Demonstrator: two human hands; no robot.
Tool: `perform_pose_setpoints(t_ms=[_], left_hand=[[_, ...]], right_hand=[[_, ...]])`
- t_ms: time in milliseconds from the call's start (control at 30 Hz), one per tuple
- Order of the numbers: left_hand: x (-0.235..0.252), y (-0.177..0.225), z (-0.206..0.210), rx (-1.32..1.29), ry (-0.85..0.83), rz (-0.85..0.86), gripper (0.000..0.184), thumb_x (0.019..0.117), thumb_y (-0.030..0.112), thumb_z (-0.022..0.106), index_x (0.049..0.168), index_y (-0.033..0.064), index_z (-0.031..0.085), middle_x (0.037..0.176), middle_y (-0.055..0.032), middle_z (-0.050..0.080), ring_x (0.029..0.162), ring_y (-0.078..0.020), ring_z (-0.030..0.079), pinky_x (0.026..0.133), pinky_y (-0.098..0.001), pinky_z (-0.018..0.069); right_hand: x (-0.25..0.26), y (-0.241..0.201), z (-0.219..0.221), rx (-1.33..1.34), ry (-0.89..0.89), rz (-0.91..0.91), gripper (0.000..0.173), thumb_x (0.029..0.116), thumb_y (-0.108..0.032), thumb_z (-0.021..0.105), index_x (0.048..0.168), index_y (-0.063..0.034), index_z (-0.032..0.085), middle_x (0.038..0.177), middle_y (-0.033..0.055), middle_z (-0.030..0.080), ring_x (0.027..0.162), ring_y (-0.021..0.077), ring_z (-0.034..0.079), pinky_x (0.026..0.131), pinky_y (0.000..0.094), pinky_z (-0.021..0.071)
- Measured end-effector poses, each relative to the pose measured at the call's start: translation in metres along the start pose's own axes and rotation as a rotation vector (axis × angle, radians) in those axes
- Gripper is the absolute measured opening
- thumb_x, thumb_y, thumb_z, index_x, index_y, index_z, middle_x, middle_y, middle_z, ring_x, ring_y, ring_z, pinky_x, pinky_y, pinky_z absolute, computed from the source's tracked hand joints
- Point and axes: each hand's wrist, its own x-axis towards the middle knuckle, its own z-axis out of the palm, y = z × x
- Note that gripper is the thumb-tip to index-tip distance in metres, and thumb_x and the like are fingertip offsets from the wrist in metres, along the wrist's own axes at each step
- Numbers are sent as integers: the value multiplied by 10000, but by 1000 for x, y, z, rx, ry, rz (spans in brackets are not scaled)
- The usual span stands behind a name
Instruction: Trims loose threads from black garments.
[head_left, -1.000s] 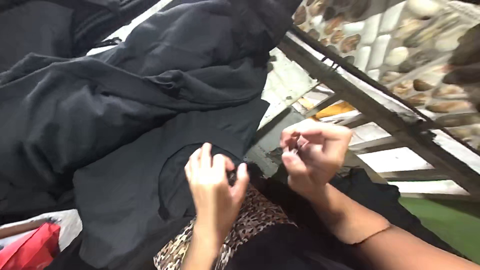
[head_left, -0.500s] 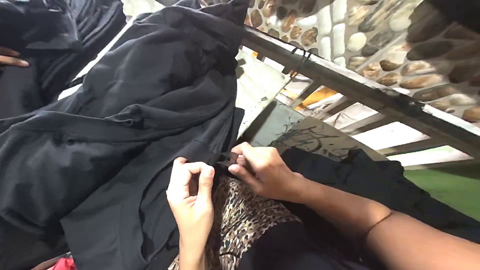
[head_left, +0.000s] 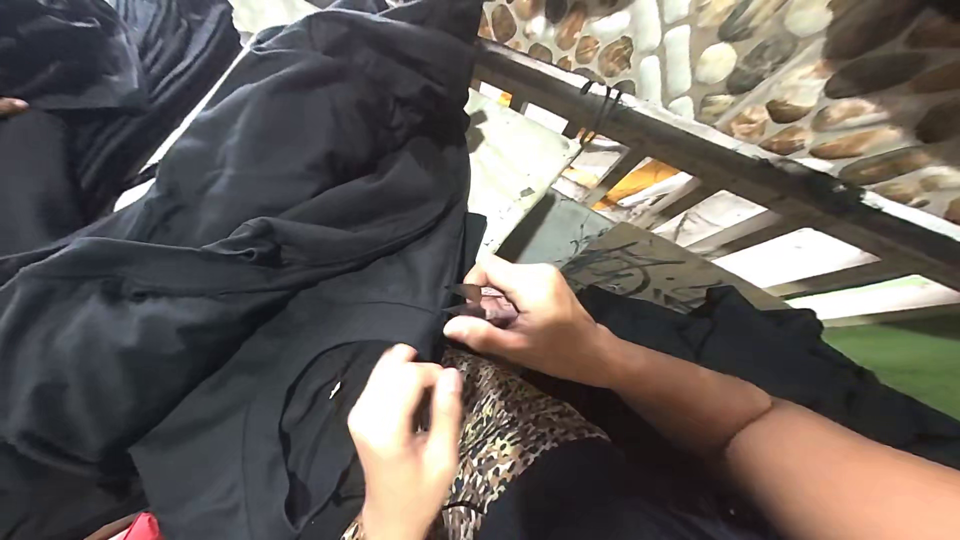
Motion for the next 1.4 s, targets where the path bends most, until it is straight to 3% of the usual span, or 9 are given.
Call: perform_pose_setpoints(t_ms=[167,367,500,633,767,933,1167,1267,1400], left_hand=[[-14,19,21,568,10,26,161,908,124,655,794,26,712,743,-89,693,775,-198,695,857,-320,546],[-11,12,27,674,109,-18,155,896,8,651,1000,-82,725,849,-176,735,802,-249,739,780,-299,584],[-8,14,17,612,206,-116,195,945,115,643,979,-43,751,745,-98,650,700,-135,626,669,-192,503],[-11,10,-1,162,154,-205,159,930,98,640,852,5,744,746,11,596,744,21,564,699,-95,463],[-17,2,-10,-342,190,-253,125,967,83,630,873,67,711,827,89,634,793,47,613,727,-112,532],[-17,1,-8,-431,189,-258,124,978,102,633,887,83,714,846,92,641,822,37,625,750,-122,542],[-30,10,-21,-169,119,-142,234,1027,270,594,881,109,682,821,56,653,852,14,634,921,-203,525],[-42,34,-20,118,-51,-29,473,1060,417,480,790,107,715,737,-11,698,751,-114,646,744,-271,493],[-52,48,-9,267,-214,-141,600,1000,573,472,1007,62,785,1155,-164,743,1055,-289,700,905,-465,512]], right_hand=[[36,-11,5,-119,-485,74,543,860,-586,702,705,-72,626,570,21,505,557,185,549,515,388,400],[29,-10,10,-219,-472,-57,61,848,-69,714,814,-19,705,692,108,645,656,284,667,551,459,489],[9,2,28,591,-69,249,121,940,-36,622,843,-59,692,628,-92,568,537,-69,480,520,102,415],[5,-5,40,1346,-115,772,276,1028,-68,447,822,-182,592,460,-126,416,387,-51,384,408,116,336],[-6,0,37,631,-95,312,131,938,-71,615,1054,-99,561,742,-105,546,591,-74,459,559,88,396],[-14,3,22,-186,-49,-228,391,998,-413,579,890,-51,678,765,86,679,626,185,608,550,325,443],[0,4,32,-69,14,-47,472,977,-478,602,916,-29,735,644,41,610,549,114,527,514,298,434],[9,-2,33,-44,-82,47,451,883,-487,675,770,-50,679,578,14,546,515,102,498,497,314,407],[30,-18,28,238,-8,-83,188,871,-138,653,707,-55,612,600,-81,487,544,-107,392,510,65,314]])
